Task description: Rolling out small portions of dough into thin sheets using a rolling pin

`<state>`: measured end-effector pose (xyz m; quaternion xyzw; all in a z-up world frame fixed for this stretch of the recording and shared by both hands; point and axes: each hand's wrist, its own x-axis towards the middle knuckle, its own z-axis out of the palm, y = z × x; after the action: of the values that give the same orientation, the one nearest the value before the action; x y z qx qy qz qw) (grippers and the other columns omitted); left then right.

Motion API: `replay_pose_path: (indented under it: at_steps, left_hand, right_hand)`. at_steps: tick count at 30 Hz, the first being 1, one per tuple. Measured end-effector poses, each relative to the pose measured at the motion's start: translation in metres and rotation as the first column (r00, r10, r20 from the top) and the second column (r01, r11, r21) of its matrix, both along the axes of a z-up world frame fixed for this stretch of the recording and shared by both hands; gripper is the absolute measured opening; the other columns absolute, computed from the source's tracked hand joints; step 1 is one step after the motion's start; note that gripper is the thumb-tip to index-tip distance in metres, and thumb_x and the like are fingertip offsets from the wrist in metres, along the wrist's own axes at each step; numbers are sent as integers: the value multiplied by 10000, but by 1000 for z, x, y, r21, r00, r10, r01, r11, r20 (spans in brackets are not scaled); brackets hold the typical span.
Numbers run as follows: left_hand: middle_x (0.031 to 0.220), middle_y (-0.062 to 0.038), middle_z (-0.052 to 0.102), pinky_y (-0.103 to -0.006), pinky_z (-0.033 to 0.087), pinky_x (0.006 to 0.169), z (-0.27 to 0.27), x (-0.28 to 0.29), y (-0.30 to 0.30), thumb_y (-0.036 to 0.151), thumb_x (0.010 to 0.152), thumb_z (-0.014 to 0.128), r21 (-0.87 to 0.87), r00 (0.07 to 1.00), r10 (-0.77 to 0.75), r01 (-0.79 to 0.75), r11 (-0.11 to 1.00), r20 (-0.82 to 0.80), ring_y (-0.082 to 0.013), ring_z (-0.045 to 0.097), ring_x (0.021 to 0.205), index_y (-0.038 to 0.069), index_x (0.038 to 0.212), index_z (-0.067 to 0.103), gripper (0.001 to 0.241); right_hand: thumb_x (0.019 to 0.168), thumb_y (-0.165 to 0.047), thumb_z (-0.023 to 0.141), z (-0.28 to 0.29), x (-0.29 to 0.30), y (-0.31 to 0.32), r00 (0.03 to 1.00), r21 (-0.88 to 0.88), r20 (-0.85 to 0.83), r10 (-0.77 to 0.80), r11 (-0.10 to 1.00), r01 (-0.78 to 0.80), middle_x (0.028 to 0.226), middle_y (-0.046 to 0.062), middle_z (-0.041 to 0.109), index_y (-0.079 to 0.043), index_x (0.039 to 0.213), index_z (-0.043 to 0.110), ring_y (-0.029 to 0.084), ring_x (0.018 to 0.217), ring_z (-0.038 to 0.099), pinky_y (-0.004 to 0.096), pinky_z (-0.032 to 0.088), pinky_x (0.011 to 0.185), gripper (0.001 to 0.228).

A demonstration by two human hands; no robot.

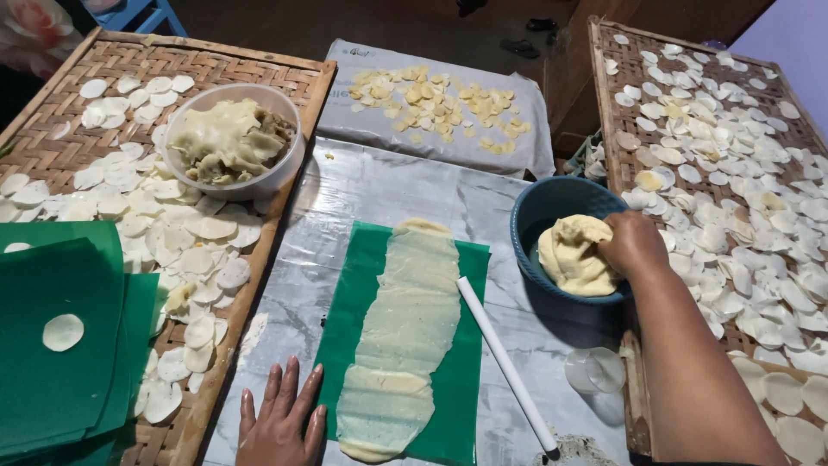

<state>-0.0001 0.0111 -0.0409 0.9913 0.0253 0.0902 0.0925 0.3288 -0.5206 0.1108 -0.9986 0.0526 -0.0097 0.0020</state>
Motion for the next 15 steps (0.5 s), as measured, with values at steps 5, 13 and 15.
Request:
replay_pose_path:
  at_steps: [5, 13, 15]
  left_hand:
    - [1700, -15, 298, -687, 221, 1162, 0, -1, 0, 535, 874, 532, 20, 1000, -8, 7, 1000, 26, -270, 269, 1567, 381, 1544, 416, 698]
    - [1718, -102, 185, -746, 19, 1155, 28, 6, 11, 501, 966, 395, -362, 982, -130, 73, 929, -137, -302, 132, 1586, 230, 1584, 327, 678]
    - [1635, -229, 394, -696, 69, 1246, 76, 16, -14, 224, 861, 582, -526, 963, 153, -15, 850, 220, -402, 265, 1585, 17, 1490, 473, 671]
  right_hand:
    - [857, -59, 700, 32, 0, -19, 937, 279, -348, -14, 953, 118, 1058, 133, 790, -40, 1329, 669, 256, 808, 724, 358, 565, 751, 473]
    - [804, -304, 864, 32, -12, 0, 942, 137, -322, -93, 980, 143, 1458, 152, 601, -201, 1566, 456, 343, 1219, 667, 425, 498, 1033, 870]
    - [788, -164, 861, 41, -24, 18, 972, 165, -232, -40, 983, 80, 1120, 160, 775, -121, 1299, 711, 299, 927, 757, 424, 559, 865, 534]
